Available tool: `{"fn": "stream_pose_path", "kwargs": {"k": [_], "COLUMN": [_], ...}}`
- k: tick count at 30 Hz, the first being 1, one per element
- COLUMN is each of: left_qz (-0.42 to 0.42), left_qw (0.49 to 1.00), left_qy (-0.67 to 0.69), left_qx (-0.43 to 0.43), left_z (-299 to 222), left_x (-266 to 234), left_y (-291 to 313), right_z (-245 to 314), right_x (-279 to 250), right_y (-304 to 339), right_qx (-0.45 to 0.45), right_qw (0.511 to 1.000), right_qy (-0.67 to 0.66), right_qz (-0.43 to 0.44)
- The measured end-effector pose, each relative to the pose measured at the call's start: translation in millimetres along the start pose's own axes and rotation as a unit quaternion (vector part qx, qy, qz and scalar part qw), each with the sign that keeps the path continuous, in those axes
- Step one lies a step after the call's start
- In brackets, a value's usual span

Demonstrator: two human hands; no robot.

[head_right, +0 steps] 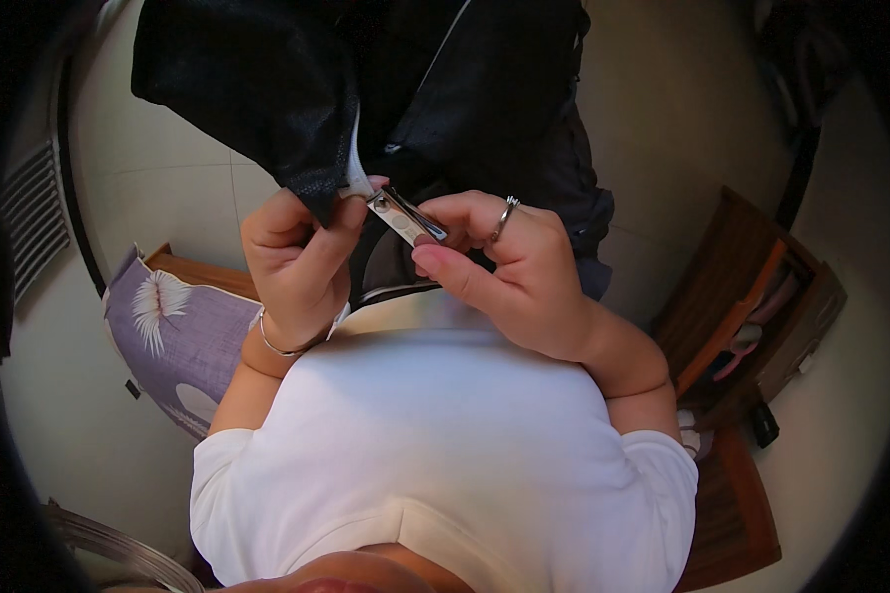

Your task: The person repairs a broken zipper on a black garment. They use a nail clipper to trim the frayed white zipper pull, then use a small metal tool to manipulate and reattach the zipper slider to the teeth. The person repeatedly tests the zipper's movement to ensure it functions correctly.

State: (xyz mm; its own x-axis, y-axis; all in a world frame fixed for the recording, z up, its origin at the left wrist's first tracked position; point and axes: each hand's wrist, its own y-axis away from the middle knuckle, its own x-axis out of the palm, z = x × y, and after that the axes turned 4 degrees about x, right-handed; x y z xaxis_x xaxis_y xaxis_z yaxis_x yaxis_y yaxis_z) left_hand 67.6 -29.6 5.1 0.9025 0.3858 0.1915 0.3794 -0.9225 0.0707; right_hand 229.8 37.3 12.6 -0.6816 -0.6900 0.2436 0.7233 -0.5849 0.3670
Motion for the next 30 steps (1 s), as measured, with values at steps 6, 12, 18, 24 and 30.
{"fn": "stream_pose_path", "kwargs": {"k": [6, 12, 18, 24, 30], "left_qz": [0.022, 0.204, 0.244, 0.235, 0.249], "left_qw": [0.997, 0.963, 0.959, 0.960, 0.961], "left_qy": [0.020, 0.096, 0.015, -0.003, -0.003], "left_qx": [-0.070, -0.148, -0.145, -0.150, -0.122], "left_z": [-3.0, 5.2, 6.0, 3.1, 8.5], "left_x": [0.9, 12.6, 13.4, 17.8, 19.0], "left_y": [2.4, 7.8, 3.1, 2.9, 1.0], "right_z": [0.2, -11.2, -9.6, -8.9, -8.9], "right_x": [3.1, 5.9, 9.1, 12.1, 10.9], "right_y": [1.0, 1.0, 5.7, 6.3, 5.5], "right_qx": [0.032, -0.014, 0.014, 0.011, -0.003], "right_qw": [0.997, 0.999, 0.999, 0.998, 0.999], "right_qy": [-0.068, -0.037, -0.046, -0.053, -0.038], "right_qz": [-0.011, -0.013, -0.009, -0.024, -0.030]}}
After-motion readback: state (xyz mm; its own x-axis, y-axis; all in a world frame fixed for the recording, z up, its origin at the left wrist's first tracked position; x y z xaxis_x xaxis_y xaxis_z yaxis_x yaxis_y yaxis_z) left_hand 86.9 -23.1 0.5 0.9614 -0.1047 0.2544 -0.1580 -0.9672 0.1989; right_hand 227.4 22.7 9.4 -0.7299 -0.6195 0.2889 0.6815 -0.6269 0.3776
